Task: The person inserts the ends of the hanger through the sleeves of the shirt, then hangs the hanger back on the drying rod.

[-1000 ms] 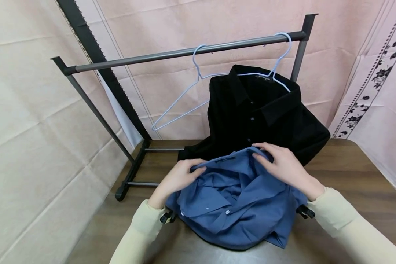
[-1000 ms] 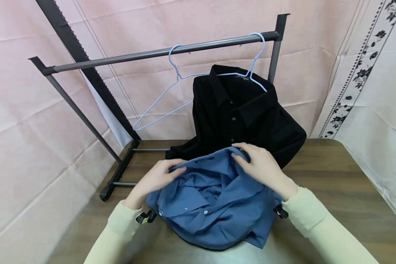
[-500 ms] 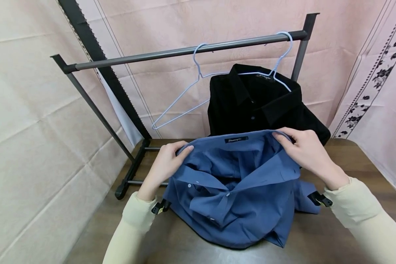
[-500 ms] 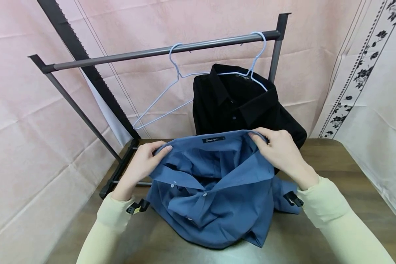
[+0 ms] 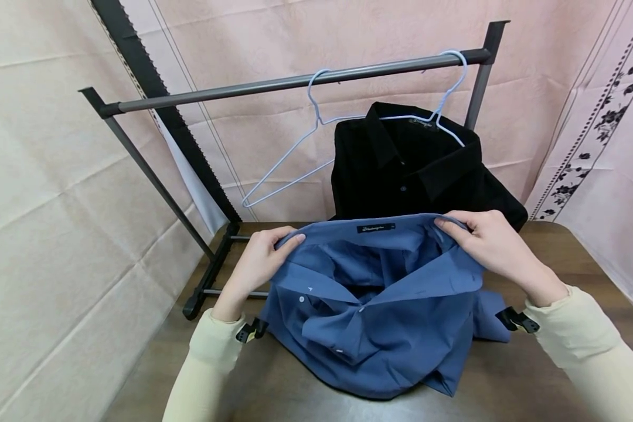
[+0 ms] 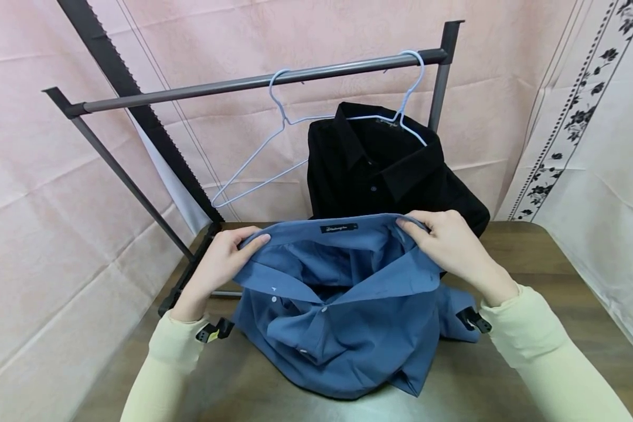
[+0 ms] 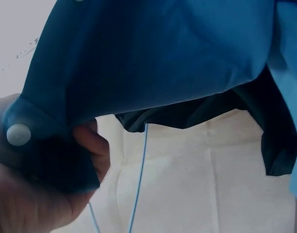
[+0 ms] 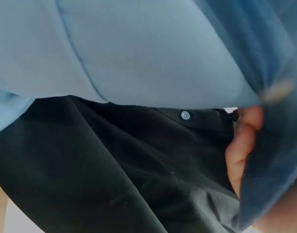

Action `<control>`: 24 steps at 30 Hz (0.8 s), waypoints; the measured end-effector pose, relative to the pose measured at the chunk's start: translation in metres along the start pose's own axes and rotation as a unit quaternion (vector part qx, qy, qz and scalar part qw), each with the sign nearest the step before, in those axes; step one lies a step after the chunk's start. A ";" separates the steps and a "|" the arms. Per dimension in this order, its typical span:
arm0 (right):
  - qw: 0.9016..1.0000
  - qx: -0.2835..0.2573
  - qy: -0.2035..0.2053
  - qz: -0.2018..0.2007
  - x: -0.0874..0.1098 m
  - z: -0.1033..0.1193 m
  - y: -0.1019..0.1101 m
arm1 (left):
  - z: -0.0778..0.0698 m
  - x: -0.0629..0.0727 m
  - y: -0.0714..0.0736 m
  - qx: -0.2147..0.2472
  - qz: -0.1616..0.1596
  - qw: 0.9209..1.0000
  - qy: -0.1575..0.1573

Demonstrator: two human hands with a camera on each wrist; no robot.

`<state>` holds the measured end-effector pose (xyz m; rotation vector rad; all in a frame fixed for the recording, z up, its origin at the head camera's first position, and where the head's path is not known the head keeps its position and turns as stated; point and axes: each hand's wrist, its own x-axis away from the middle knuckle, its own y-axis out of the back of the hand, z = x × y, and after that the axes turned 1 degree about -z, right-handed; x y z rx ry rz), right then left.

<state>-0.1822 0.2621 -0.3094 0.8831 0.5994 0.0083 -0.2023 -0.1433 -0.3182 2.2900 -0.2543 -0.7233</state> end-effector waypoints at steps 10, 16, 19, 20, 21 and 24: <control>0.997 -0.048 0.066 0.010 -0.003 0.008 -0.022 | -0.024 -0.012 -0.028 0.038 0.023 0.997 -0.067; 0.999 -0.047 0.006 -0.023 -0.001 -0.002 -0.011 | -0.013 -0.013 -0.013 -0.010 -0.057 0.998 -0.021; 0.998 -0.056 -0.018 -0.006 0.000 -0.005 -0.005 | -0.004 -0.011 -0.008 -0.016 -0.069 0.997 -0.007; 0.998 -0.060 -0.022 0.005 -0.001 -0.005 -0.005 | -0.002 -0.011 -0.008 -0.014 -0.067 0.998 -0.003; 0.998 -0.061 -0.023 0.007 -0.001 -0.005 -0.005 | -0.001 -0.011 -0.009 -0.012 -0.066 0.998 -0.001; 0.998 -0.059 -0.031 0.008 -0.004 -0.005 -0.006 | -0.001 -0.012 -0.011 -0.002 -0.059 0.998 0.007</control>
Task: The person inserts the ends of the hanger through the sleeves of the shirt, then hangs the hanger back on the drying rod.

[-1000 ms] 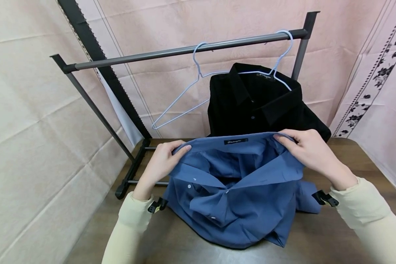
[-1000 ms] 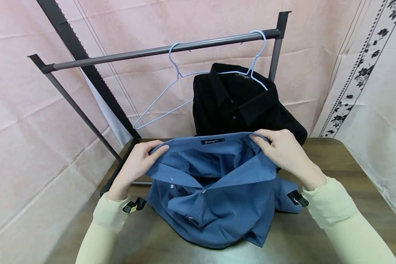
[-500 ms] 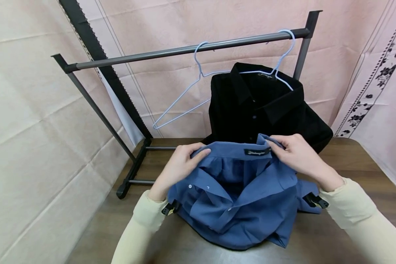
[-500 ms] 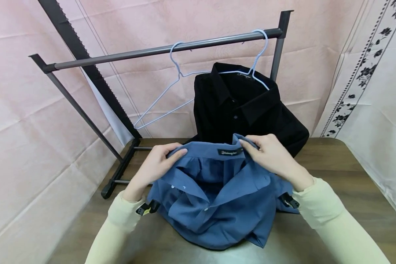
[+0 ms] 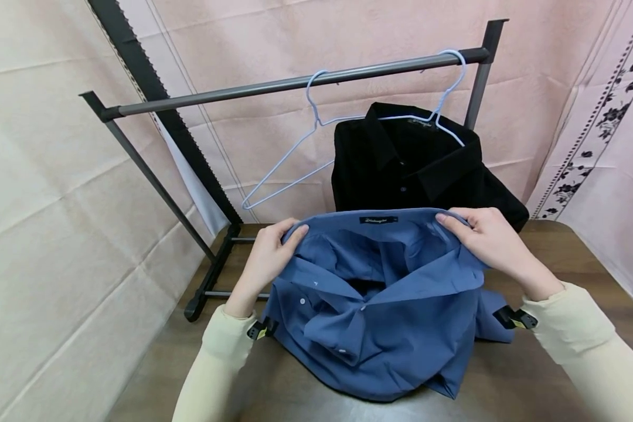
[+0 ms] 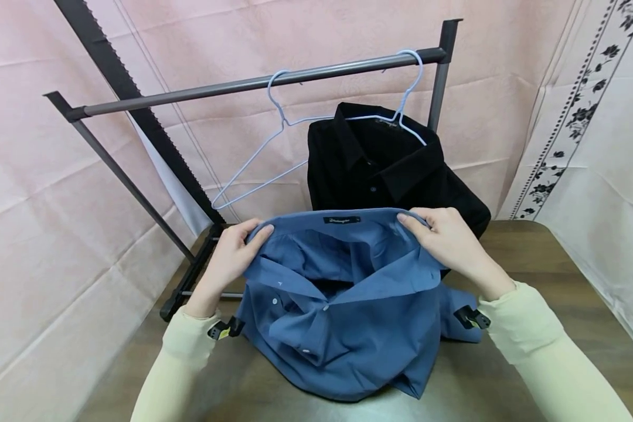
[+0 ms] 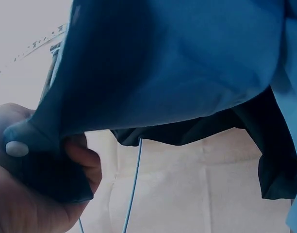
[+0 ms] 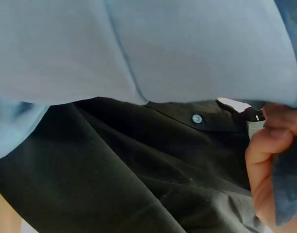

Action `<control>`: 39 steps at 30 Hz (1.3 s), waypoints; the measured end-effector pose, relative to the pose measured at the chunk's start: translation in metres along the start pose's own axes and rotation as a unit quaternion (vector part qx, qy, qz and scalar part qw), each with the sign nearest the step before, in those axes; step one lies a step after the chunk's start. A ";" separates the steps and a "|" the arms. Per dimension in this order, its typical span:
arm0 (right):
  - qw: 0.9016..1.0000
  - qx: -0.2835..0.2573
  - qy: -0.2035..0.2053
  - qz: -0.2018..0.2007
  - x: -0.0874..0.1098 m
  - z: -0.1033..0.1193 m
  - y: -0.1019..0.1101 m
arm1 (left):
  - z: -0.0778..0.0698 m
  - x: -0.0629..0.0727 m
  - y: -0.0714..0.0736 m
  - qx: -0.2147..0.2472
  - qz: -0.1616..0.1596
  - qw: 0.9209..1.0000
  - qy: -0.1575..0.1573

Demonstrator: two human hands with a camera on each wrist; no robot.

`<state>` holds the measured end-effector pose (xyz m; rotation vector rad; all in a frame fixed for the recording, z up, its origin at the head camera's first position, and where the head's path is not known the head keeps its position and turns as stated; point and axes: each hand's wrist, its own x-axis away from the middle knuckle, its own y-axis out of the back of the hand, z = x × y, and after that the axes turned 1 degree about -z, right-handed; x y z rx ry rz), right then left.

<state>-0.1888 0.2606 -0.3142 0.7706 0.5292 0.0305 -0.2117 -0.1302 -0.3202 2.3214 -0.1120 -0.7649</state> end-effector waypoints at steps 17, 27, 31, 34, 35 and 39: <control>0.999 0.012 0.029 0.009 -0.007 0.007 -0.006 | -0.010 -0.015 0.031 0.006 0.035 0.999 -0.007; 1.000 0.004 0.009 0.019 -0.004 0.007 -0.006 | -0.009 -0.047 0.061 -0.072 -0.092 0.993 -0.026; 1.000 -0.006 0.012 0.022 -0.002 0.007 -0.008 | 0.000 -0.061 0.068 -0.088 -0.067 0.994 0.002; 1.000 -0.008 0.013 0.026 -0.002 0.007 -0.010 | 0.013 -0.071 0.069 -0.077 -0.030 0.996 0.032; 1.000 -0.009 0.013 0.026 -0.002 0.008 -0.011 | 0.018 -0.073 0.069 -0.071 -0.018 0.996 0.042; 0.999 -0.015 0.015 0.032 -0.001 0.008 -0.013 | 0.031 -0.079 0.068 -0.054 0.020 0.995 0.076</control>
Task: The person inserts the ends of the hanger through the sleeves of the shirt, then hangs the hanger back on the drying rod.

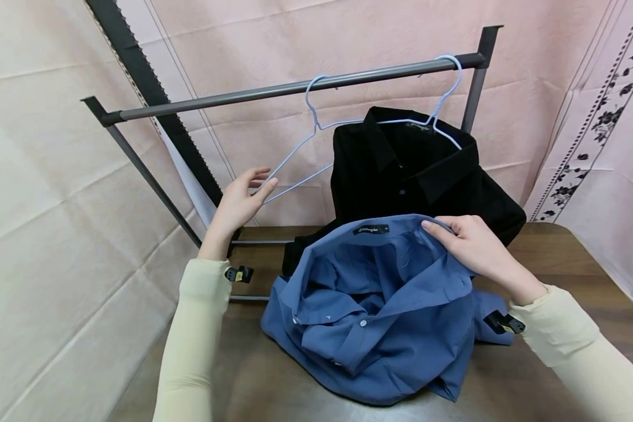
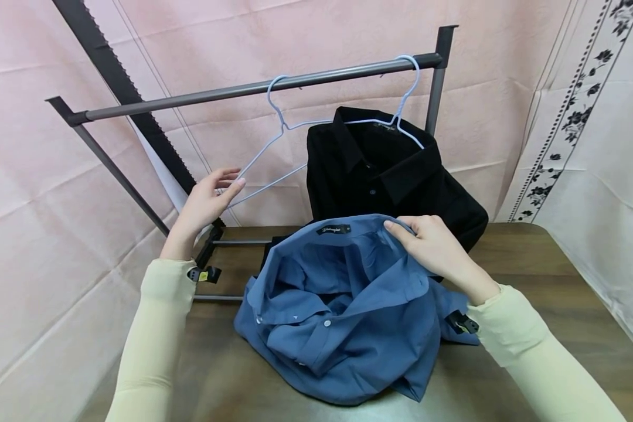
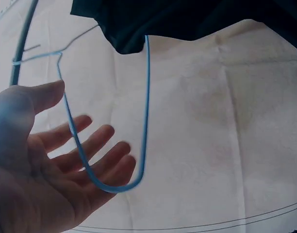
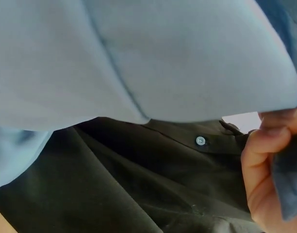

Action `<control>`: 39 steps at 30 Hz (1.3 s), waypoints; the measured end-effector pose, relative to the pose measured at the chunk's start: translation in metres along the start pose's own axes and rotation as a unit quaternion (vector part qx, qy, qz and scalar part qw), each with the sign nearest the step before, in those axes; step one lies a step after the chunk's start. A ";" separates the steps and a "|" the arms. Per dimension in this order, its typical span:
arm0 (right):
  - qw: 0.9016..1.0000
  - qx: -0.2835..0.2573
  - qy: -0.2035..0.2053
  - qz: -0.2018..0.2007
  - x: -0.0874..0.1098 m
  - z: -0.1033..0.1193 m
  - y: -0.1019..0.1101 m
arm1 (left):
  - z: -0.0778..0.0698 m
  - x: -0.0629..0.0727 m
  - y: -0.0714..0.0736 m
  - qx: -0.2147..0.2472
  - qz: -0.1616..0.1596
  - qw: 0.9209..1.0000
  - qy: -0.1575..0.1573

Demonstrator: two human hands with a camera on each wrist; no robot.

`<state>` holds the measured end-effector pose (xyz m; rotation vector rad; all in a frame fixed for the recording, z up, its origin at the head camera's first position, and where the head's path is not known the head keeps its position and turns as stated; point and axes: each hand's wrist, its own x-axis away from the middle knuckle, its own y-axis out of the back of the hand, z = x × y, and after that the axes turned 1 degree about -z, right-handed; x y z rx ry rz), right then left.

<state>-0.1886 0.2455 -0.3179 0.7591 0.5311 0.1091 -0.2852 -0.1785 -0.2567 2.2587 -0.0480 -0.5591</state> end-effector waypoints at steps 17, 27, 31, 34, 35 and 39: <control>1.000 -0.010 0.000 0.013 0.003 -0.007 -0.005 | 0.003 -0.013 -0.004 0.085 0.143 0.984 0.059; 1.000 -0.003 -0.005 0.011 0.004 -0.008 -0.004 | 0.010 -0.008 -0.002 0.075 0.106 0.990 0.063; 1.000 -0.002 -0.006 0.010 0.005 -0.009 -0.004 | 0.009 -0.004 0.002 0.053 0.079 0.994 0.060; 1.000 -0.004 -0.009 0.010 0.005 -0.009 -0.004 | 0.007 0.000 0.005 0.038 0.061 0.996 0.060; 1.000 -0.004 -0.009 0.010 0.005 -0.009 -0.004 | 0.007 0.001 0.007 0.034 0.054 0.996 0.062; 1.000 -0.006 -0.008 0.009 0.006 -0.010 -0.003 | 0.008 0.007 0.012 0.041 0.024 0.996 0.070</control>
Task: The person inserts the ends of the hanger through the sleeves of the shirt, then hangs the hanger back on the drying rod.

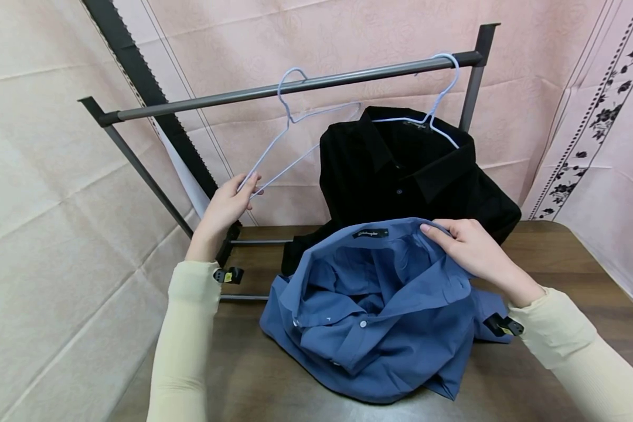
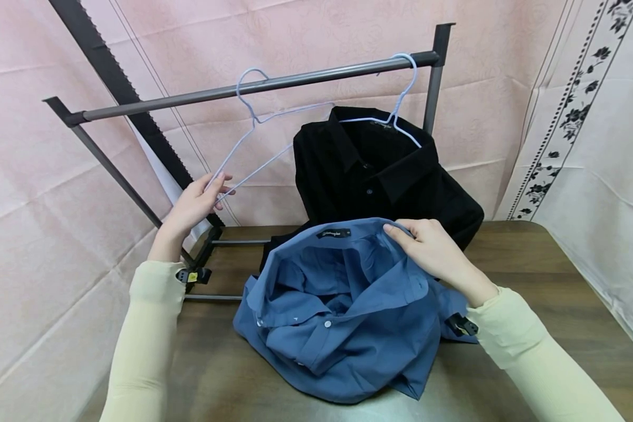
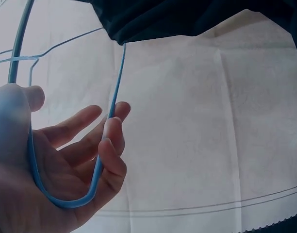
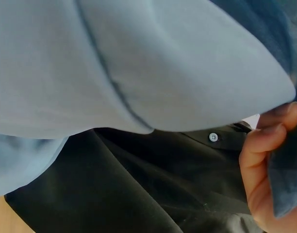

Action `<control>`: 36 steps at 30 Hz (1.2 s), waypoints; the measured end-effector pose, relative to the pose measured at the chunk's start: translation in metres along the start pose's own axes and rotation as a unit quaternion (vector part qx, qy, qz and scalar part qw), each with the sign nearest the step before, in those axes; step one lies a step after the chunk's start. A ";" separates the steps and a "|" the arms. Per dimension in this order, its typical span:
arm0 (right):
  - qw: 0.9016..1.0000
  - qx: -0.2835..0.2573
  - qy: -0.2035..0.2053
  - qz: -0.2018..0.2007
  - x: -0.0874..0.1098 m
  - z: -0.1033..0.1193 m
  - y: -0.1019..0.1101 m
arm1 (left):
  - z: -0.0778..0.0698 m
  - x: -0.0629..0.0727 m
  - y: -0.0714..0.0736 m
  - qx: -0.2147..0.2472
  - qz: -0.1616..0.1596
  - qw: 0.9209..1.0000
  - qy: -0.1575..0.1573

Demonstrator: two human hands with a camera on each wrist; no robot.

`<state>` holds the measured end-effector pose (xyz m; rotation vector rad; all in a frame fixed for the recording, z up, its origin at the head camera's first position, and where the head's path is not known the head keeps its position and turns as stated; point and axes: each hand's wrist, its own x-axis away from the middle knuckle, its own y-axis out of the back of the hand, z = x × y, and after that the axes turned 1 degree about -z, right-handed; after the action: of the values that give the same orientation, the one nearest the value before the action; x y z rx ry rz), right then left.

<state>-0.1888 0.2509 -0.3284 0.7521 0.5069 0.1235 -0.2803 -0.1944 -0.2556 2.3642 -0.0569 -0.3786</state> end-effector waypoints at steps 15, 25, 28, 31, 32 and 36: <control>1.000 -0.004 -0.010 0.003 0.000 -0.004 -0.002 | 0.029 0.035 0.016 0.092 -0.034 0.994 -0.038; 1.000 0.003 -0.010 -0.004 -0.002 -0.007 0.000 | 0.045 0.066 0.026 0.089 0.075 0.991 -0.069; 1.000 0.005 -0.009 -0.007 -0.002 -0.007 -0.001 | 0.044 0.071 0.030 0.074 0.098 0.990 -0.062; 1.000 0.009 -0.008 -0.010 -0.002 -0.008 -0.001 | 0.043 0.076 0.033 0.057 0.117 0.990 -0.056; 1.000 0.011 -0.007 -0.012 -0.002 -0.008 -0.001 | 0.043 0.078 0.034 0.054 0.123 0.989 -0.057; 1.000 0.011 -0.008 -0.016 -0.002 -0.009 -0.001 | 0.042 0.087 0.038 0.067 0.151 0.984 -0.064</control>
<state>-0.1953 0.2555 -0.3334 0.7662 0.5056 0.0822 -0.2063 -0.2627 -0.2813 2.4101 -0.5085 -0.3864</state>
